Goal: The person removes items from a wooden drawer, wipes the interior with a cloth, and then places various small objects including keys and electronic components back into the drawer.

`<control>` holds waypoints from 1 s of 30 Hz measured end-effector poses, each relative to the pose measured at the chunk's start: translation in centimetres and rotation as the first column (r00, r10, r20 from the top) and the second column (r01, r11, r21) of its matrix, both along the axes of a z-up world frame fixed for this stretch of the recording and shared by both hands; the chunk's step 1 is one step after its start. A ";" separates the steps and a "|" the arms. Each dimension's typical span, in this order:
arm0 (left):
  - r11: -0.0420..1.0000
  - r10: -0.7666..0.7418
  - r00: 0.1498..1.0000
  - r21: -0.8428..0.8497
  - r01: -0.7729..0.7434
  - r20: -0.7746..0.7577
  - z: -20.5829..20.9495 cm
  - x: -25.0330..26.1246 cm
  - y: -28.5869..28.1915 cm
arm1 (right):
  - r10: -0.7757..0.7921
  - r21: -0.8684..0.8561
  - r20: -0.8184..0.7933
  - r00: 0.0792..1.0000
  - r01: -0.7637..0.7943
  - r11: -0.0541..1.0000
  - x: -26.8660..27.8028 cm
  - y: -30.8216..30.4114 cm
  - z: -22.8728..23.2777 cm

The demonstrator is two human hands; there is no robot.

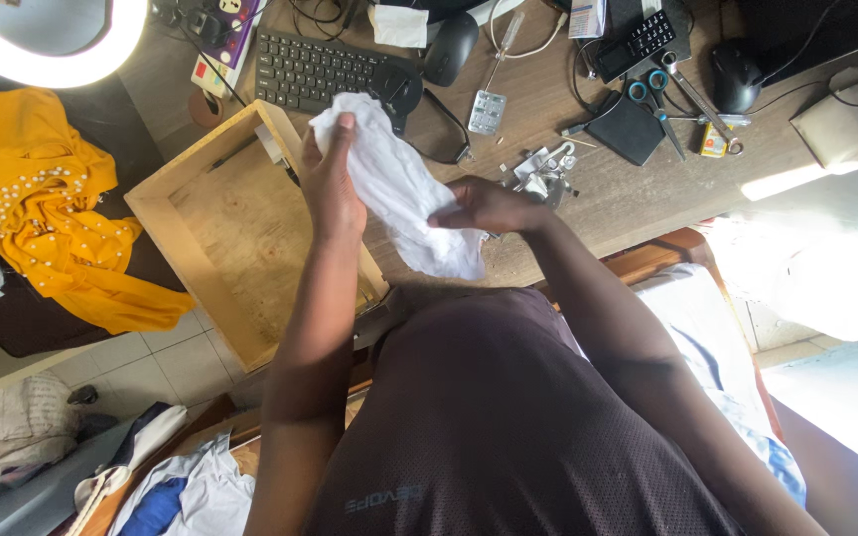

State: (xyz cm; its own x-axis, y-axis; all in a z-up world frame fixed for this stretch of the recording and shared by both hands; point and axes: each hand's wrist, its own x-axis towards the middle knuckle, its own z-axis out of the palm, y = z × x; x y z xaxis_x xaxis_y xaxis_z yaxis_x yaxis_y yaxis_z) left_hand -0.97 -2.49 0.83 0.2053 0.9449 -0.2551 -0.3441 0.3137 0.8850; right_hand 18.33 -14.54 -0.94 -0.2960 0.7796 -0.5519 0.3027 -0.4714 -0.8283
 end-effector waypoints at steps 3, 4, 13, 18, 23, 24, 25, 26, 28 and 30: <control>0.994 0.100 0.988 0.023 -0.103 0.114 -1.7 0.0 -0.3 | 0.045 0.063 -0.039 0.998 -0.043 0.997 -1.5 -0.5 -1.3; 0.994 0.100 0.988 0.025 -0.104 0.114 -2.1 0.0 -0.3 | 0.046 0.065 -0.039 0.998 -0.043 0.997 -2.0 -0.7 -1.6; 0.967 0.178 0.966 0.149 -0.207 0.187 2.6 -3.1 1.6 | -0.373 -0.014 -0.574 0.729 0.447 0.895 -4.5 -2.0 -3.9; 0.969 0.120 0.940 0.170 -0.181 0.319 6.7 -5.0 0.0 | -0.528 -0.415 -0.847 0.067 0.538 0.734 -6.3 -3.1 -5.9; 0.978 0.089 0.936 0.148 -0.147 0.340 7.6 -7.6 0.3 | -0.299 0.050 -0.860 0.413 0.652 0.757 -8.8 -5.3 -7.9; 0.978 0.057 0.933 0.169 -0.125 0.356 7.8 -8.3 0.2 | -0.251 0.220 -0.783 0.569 0.631 0.744 -9.4 -5.8 -7.4; 0.977 0.048 0.929 0.175 -0.120 0.366 8.0 -8.9 0.1 | -0.250 0.232 -0.779 0.576 0.634 0.738 -9.9 -6.2 -6.8; 0.981 0.019 0.921 0.171 -0.093 0.389 8.4 -9.6 -0.1 | -0.349 0.132 -0.771 0.532 0.671 0.730 -10.4 -6.7 -5.9; 0.983 -0.028 0.906 0.178 -0.053 0.423 9.4 -10.4 -0.4 | -0.446 0.050 -0.751 0.487 0.715 0.698 -11.4 -7.2 -4.0; 0.980 -0.120 0.886 0.197 0.033 0.448 10.2 -11.3 -1.4 | -0.530 -0.154 -0.761 0.374 0.690 0.707 -12.6 -8.0 -2.7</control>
